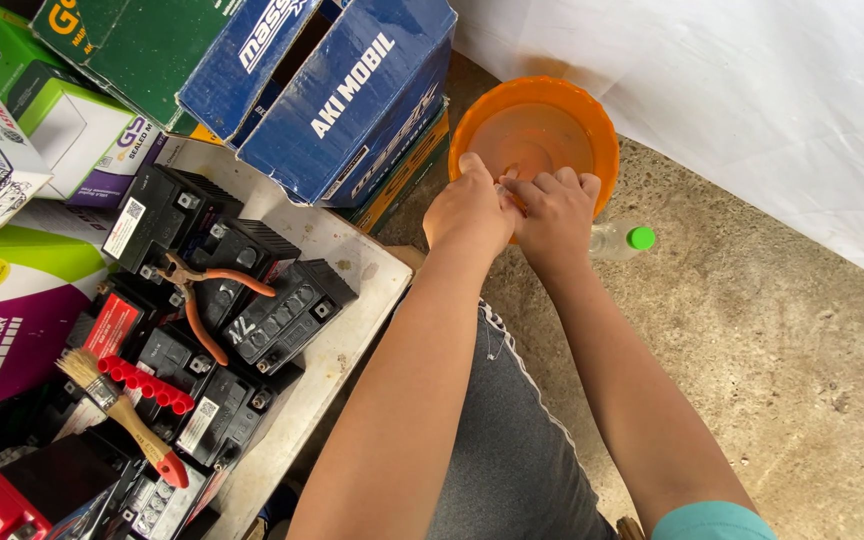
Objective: Refilling a battery with liquid using a syringe
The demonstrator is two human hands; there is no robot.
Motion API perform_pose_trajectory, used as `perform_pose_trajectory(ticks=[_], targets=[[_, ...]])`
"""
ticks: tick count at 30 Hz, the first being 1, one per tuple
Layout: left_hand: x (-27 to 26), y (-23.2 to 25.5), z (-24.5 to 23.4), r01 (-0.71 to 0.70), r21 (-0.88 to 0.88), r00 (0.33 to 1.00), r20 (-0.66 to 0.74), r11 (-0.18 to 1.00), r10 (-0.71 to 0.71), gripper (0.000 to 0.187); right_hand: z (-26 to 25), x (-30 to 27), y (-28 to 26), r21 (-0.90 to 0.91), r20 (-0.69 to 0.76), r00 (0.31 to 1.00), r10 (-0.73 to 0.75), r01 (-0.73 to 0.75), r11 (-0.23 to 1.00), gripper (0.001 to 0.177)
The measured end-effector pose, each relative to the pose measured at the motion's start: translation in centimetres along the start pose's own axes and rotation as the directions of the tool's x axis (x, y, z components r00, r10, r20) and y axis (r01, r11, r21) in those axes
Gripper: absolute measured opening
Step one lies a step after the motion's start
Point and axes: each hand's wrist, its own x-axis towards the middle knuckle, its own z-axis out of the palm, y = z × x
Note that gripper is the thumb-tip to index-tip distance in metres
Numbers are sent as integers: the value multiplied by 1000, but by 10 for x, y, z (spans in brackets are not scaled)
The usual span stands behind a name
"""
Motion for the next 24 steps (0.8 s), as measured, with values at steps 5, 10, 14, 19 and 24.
perform_pose_trajectory(ticks=[5,10,14,19,24], targets=[[-1,-6,0,-27,-8,1000,-4,1000,27,44,4,-2,2,-35,3,1000,-13,13,999,6],[-2,-9,-2,-31,-23,999,-17,999,30,46,5,-2,1,-34,17,1000,-8,9,999,8],[-4,-12,-4,-42,-22,999,-1,999,42,42,0,-1,-5,-32,19,1000,-16,17,999,8],[-20,-13,-12,-60,-51,998,8,997,60,32,-10,-2,-12,-60,2,999,-47,47,997,11],[-30,-24,-9,-77,-105,996,36,992,81,33,-32,4,-29,-69,-31,995,-99,96,993,15]])
